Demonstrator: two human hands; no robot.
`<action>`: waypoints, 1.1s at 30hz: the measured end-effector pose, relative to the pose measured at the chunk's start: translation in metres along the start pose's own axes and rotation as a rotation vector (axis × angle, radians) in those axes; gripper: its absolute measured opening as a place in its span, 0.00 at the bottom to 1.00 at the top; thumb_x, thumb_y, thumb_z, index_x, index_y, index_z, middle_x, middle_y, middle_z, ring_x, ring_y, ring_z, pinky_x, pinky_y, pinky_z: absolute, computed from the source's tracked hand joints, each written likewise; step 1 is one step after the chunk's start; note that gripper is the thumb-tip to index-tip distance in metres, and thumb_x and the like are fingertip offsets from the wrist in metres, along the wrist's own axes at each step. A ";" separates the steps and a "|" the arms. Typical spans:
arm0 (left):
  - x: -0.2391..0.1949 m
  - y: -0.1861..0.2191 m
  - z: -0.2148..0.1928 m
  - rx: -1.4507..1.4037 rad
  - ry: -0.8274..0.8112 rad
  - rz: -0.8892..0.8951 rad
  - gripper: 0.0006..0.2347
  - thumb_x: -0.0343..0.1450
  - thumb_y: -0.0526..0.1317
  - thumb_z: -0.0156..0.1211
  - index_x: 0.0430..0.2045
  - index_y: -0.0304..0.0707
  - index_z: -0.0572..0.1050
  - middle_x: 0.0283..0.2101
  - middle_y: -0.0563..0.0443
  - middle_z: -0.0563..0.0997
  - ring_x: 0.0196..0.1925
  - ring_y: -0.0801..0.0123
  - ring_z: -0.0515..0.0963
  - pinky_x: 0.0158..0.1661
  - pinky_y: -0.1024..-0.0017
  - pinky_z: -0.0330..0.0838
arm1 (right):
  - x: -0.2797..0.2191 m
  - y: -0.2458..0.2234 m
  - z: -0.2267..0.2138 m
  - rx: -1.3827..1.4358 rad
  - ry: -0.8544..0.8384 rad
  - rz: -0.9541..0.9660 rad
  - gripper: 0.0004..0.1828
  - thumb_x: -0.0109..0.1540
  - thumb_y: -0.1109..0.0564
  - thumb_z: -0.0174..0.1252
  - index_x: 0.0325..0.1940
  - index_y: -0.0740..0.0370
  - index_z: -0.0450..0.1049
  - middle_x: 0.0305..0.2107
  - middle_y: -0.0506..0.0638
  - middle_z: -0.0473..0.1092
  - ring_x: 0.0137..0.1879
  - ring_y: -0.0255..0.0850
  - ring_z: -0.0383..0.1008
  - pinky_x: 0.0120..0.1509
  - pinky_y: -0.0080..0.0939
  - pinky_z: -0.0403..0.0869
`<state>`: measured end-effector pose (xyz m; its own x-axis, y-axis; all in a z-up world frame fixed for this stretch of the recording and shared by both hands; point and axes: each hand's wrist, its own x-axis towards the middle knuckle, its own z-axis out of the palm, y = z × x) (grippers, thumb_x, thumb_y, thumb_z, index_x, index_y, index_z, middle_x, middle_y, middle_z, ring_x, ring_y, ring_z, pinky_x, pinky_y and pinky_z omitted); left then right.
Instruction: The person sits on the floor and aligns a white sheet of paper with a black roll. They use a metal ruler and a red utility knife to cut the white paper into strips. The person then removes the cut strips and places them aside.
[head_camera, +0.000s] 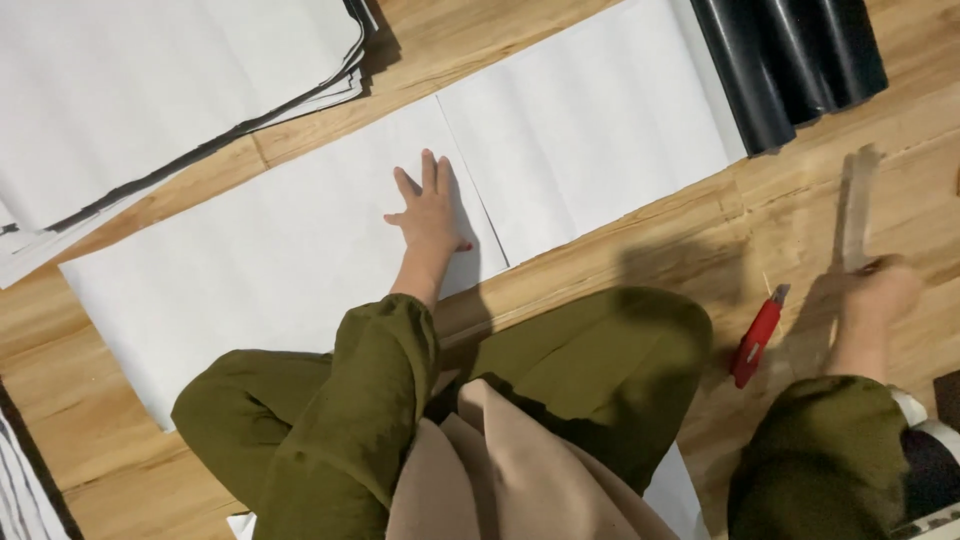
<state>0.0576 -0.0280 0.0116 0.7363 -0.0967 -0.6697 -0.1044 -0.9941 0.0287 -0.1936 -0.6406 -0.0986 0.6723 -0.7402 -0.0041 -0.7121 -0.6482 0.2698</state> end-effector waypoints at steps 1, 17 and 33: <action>0.001 0.000 0.000 0.004 0.005 -0.001 0.54 0.51 0.52 0.72 0.61 0.48 0.29 0.65 0.61 0.26 0.65 0.45 0.33 0.47 0.42 0.64 | 0.005 -0.003 -0.013 0.005 0.001 0.002 0.16 0.45 0.47 0.64 0.30 0.59 0.77 0.21 0.57 0.73 0.27 0.54 0.75 0.28 0.46 0.72; -0.008 -0.005 0.008 0.019 0.196 0.047 0.48 0.49 0.44 0.73 0.61 0.44 0.45 0.66 0.53 0.41 0.65 0.44 0.44 0.44 0.38 0.67 | -0.215 -0.454 -0.228 0.898 -0.468 -0.561 0.12 0.54 0.59 0.58 0.41 0.58 0.69 0.28 0.52 0.71 0.29 0.37 0.72 0.29 0.33 0.72; -0.009 -0.008 0.007 0.049 0.201 0.065 0.48 0.51 0.37 0.71 0.62 0.49 0.40 0.66 0.50 0.42 0.64 0.44 0.46 0.42 0.40 0.68 | -0.238 -0.431 -0.253 0.503 -0.542 -0.881 0.29 0.57 0.61 0.53 0.62 0.50 0.58 0.42 0.56 0.61 0.45 0.47 0.68 0.46 0.45 0.71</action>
<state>0.0469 -0.0193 0.0119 0.8453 -0.1727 -0.5056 -0.1843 -0.9825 0.0274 0.0042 -0.1399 0.0298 0.8883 0.1052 -0.4470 -0.1201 -0.8863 -0.4472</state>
